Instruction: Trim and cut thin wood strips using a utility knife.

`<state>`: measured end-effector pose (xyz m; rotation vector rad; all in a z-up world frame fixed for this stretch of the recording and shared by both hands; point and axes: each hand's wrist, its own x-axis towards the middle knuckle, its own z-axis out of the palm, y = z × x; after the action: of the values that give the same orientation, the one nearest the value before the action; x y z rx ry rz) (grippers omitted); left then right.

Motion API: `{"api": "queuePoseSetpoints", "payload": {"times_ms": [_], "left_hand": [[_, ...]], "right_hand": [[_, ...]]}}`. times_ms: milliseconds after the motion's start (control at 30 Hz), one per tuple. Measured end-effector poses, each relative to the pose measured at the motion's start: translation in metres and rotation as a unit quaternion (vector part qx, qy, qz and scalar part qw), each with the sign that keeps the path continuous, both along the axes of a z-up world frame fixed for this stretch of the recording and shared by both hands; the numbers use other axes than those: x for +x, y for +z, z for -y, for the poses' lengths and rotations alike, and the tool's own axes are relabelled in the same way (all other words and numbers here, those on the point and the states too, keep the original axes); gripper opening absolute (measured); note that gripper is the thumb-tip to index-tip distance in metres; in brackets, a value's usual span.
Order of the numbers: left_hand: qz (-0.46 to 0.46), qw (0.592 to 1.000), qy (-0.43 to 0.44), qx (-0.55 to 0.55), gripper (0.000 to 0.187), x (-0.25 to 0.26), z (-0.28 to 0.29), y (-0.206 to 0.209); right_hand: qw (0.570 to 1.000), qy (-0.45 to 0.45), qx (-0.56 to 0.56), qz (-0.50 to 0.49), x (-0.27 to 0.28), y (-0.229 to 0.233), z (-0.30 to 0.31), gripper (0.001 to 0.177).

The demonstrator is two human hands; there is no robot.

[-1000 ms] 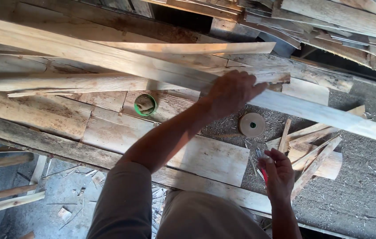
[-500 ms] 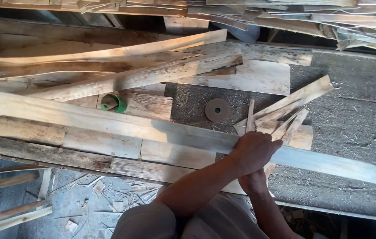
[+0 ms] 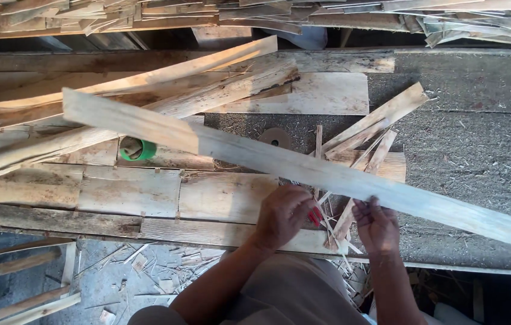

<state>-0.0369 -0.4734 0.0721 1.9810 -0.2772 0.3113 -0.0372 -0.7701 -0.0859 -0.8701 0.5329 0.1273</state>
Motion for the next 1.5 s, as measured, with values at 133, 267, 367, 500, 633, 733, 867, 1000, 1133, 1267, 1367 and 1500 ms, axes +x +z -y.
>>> {"api": "queuePoseSetpoints", "payload": {"times_ms": [133, 267, 367, 500, 633, 733, 867, 1000, 1133, 1267, 1367, 1500], "left_hand": [[-0.135, 0.974, 0.118, -0.141, 0.018, -0.008, -0.035, -0.072], [-0.176, 0.892, 0.239, -0.340, 0.035, 0.005, -0.071, -0.115], [-0.192, 0.832, 0.268, -0.447, 0.038, 0.020, -0.093, -0.120], [-0.196, 0.757, 0.278, -0.558, 0.034, 0.029, -0.114, -0.138], [-0.162, 0.763, 0.289, -0.555, 0.026, 0.025, -0.120, -0.160], [-0.166, 0.748, 0.332, -0.550, 0.019, 0.018, -0.118, -0.153], [-0.143, 0.772, 0.278, -0.553, 0.022, 0.012, -0.118, -0.133], [-0.120, 0.770, 0.187, -0.599, 0.050, 0.006, -0.122, -0.111], [-0.121, 0.730, 0.088, -0.666, 0.059, -0.004, -0.135, -0.131], [-0.142, 0.731, 0.140, -0.652, 0.058, -0.011, -0.141, -0.156], [-0.149, 0.719, 0.170, -0.657, 0.055, -0.015, -0.139, -0.154], [-0.173, 0.713, 0.197, -0.651, 0.052, -0.016, -0.131, -0.116]], "right_hand": [[0.999, -0.012, 0.044, 0.021, 0.023, 0.014, 0.024, 0.014], [0.999, 0.011, 0.013, 0.050, 0.036, 0.009, 0.043, 0.016], [0.998, 0.030, -0.016, 0.045, 0.043, 0.016, 0.043, 0.017], [0.999, 0.019, -0.012, 0.031, 0.049, 0.023, 0.039, 0.019], [0.998, 0.024, -0.053, 0.005, 0.054, 0.028, 0.042, 0.017], [0.998, 0.034, -0.048, -0.016, 0.058, 0.019, 0.049, 0.018], [0.994, -0.003, -0.093, -0.052, 0.065, 0.015, 0.054, 0.013], [0.991, -0.015, -0.110, -0.074, 0.069, 0.017, 0.050, 0.010], [0.990, -0.019, -0.104, -0.088, 0.067, 0.000, 0.045, 0.010], [0.993, -0.015, -0.067, -0.097, 0.065, -0.007, 0.033, 0.012], [0.994, -0.016, -0.042, -0.097, 0.064, 0.012, 0.013, 0.014], [0.991, 0.024, -0.073, -0.107, 0.063, 0.004, 0.011, 0.017]]}}
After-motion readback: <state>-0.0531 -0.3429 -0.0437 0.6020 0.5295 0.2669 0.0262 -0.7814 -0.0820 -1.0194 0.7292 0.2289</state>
